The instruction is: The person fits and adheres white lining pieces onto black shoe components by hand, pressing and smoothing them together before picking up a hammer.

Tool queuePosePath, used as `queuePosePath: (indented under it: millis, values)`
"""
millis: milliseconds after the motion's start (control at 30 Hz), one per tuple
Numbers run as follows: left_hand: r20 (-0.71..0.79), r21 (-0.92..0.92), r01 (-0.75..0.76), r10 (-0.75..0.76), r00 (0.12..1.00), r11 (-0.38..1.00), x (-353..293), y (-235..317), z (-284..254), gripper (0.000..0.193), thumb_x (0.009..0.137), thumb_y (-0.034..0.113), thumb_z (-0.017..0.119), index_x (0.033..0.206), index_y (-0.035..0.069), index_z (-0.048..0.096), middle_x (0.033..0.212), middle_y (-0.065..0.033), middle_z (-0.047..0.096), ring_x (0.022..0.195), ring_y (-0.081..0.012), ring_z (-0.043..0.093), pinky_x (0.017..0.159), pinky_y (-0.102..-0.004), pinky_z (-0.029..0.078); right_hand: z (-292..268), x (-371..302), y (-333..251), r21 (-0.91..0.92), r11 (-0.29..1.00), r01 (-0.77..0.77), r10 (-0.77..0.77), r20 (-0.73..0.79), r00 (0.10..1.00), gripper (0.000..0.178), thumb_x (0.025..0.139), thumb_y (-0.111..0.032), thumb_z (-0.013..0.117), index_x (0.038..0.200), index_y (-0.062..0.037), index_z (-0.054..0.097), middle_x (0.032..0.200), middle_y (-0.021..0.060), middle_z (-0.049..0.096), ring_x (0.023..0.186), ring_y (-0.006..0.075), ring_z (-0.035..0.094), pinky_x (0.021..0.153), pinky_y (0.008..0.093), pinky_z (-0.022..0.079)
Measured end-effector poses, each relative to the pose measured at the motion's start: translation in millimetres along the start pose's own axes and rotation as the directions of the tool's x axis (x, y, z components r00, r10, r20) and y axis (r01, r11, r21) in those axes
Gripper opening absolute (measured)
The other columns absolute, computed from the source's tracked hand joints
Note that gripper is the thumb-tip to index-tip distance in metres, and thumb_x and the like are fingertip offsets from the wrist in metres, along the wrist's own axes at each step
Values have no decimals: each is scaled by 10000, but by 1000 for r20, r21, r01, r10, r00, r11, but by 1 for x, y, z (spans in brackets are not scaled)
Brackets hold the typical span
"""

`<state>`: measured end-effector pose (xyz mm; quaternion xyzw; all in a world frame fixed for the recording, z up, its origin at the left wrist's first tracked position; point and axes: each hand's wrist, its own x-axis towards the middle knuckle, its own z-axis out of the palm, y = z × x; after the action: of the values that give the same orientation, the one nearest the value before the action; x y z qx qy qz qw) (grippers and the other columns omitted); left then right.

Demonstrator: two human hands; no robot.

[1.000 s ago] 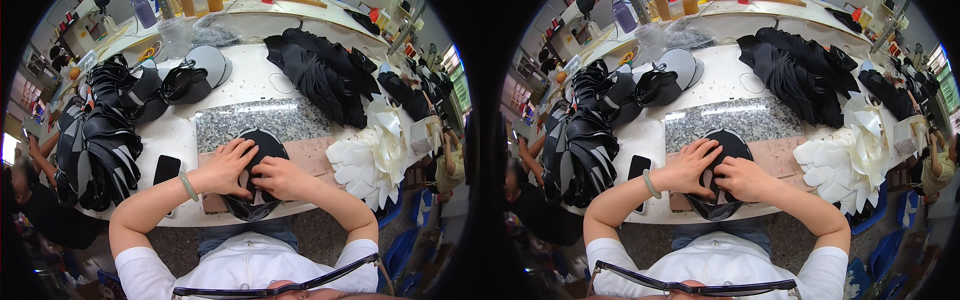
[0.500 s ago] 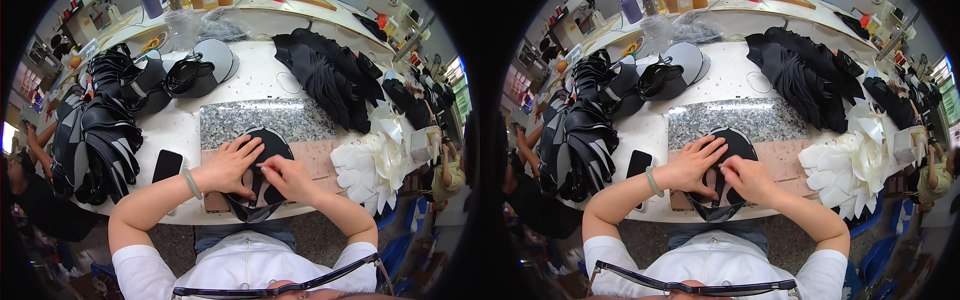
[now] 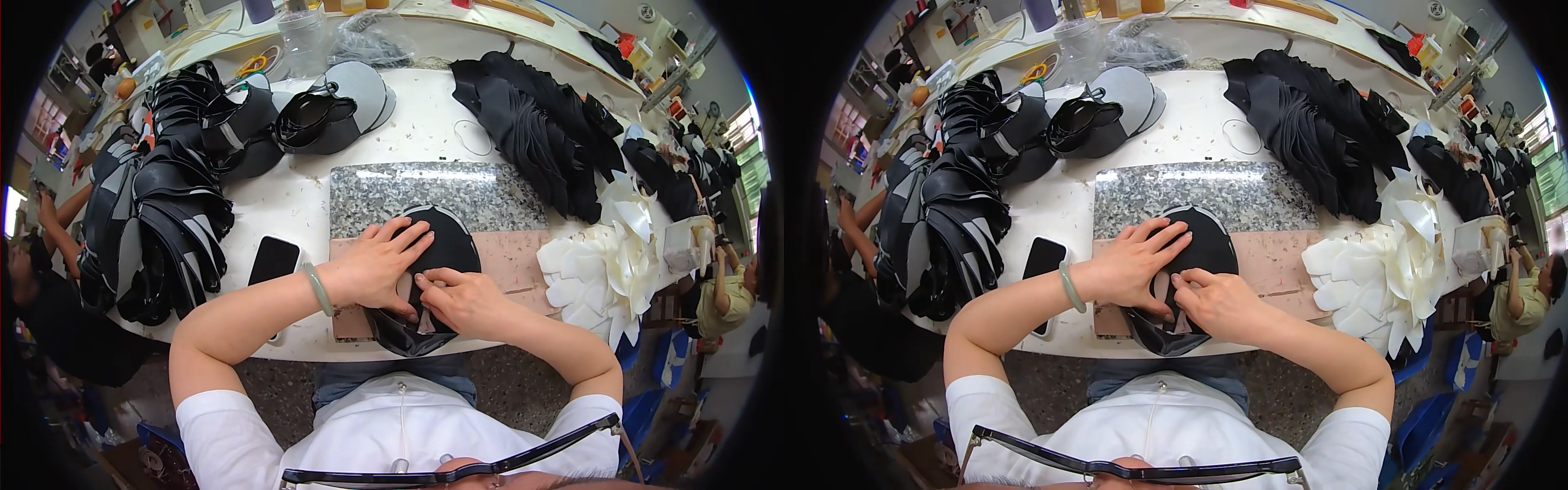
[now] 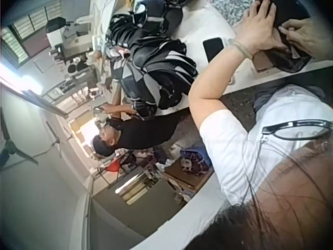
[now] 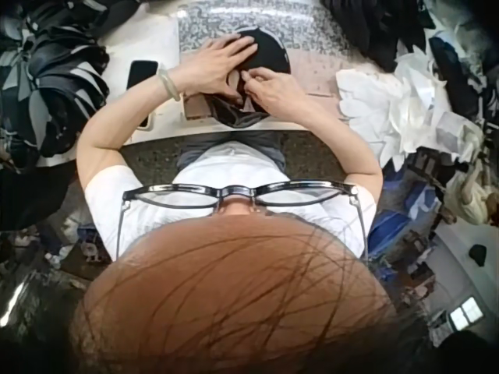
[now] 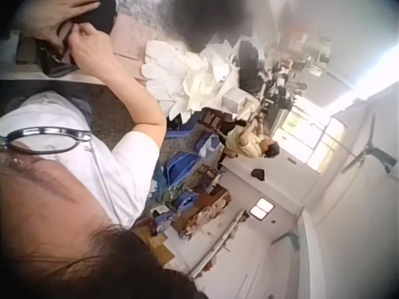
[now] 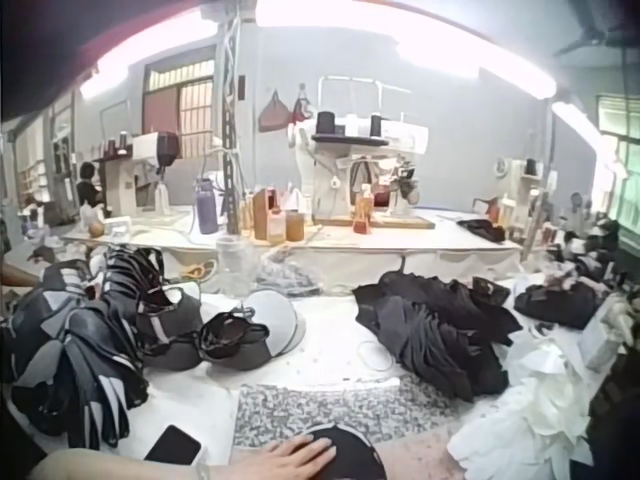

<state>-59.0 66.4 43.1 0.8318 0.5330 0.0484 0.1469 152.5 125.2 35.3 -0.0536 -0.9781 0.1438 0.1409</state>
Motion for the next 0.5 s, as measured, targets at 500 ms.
queuePosePath:
  millis: [500]
  values:
    - [90,157,-97,83,992,983,-5,-35,7,670,964,512,380,1482,108,246,1545,-78,234,1441,-265,156,1116,-535,135,-6,9,40,559,793,-241,191,147,970,305,907,-181,576,1190,-69,593,1334,142,513,1254,270,482,1044,462,363]
